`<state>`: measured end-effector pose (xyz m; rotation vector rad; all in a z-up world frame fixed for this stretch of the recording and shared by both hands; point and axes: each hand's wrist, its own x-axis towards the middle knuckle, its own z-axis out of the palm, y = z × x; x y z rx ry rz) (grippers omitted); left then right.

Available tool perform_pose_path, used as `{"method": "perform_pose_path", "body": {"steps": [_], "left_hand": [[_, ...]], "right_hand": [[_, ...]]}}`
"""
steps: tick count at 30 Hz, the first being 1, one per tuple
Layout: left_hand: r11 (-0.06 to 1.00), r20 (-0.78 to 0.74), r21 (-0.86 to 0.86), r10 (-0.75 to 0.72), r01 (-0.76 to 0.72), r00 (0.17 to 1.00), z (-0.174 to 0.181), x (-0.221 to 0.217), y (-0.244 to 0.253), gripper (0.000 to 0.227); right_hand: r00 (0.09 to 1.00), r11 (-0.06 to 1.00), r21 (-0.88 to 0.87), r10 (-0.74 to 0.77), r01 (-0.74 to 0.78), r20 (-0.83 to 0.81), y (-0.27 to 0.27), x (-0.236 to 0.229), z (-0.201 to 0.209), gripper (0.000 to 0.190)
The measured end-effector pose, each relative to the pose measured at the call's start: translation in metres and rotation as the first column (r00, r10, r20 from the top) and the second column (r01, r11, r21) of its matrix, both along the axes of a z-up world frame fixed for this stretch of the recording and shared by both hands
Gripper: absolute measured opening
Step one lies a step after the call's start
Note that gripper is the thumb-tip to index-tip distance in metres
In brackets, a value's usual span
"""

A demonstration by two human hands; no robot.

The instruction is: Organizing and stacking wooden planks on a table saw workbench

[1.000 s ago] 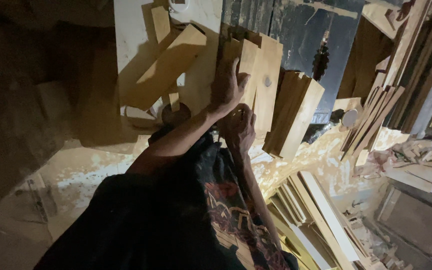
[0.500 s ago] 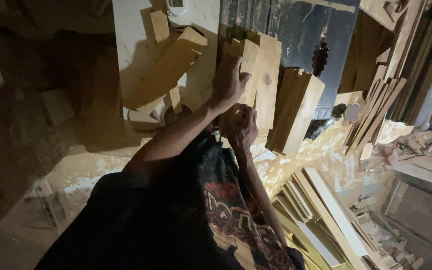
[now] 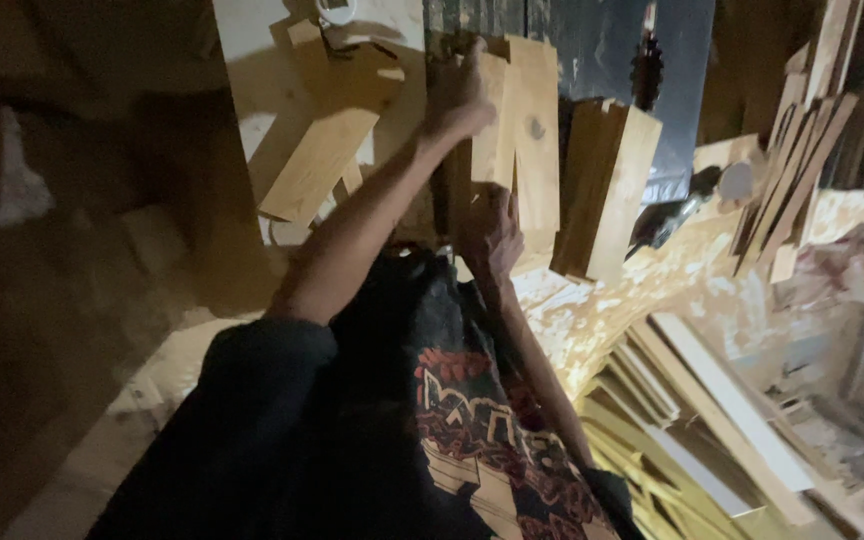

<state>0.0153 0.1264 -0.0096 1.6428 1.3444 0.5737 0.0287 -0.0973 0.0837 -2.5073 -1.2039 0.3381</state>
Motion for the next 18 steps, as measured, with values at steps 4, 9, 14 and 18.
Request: {"method": "perform_pose_path", "body": {"steps": [4,9,14,18], "left_hand": [[0.969,-0.292,-0.109,-0.244,0.221,0.925,0.004,0.003,0.023,0.126],[0.957,-0.265,0.137,-0.212,0.255,0.941,-0.019,0.000,0.026,0.123],[0.901,-0.151,-0.356,-0.316,0.247,0.937,-0.030,0.005,0.029,0.030],[0.875,-0.279,-0.410,-0.388,0.257,0.878,-0.016,-0.005,0.025,0.033]], "right_hand": [[0.995,0.983,-0.162,0.073,-0.082,-0.064,-0.020,0.013,-0.015,0.050],[0.992,0.935,-0.331,0.123,-0.128,-0.037,-0.092,0.042,-0.085,0.052],[0.995,0.993,-0.063,0.095,-0.097,-0.032,-0.108,0.028,-0.074,0.050],[0.995,0.996,0.056,0.067,-0.063,-0.071,-0.092,0.006,-0.031,0.038]]}}
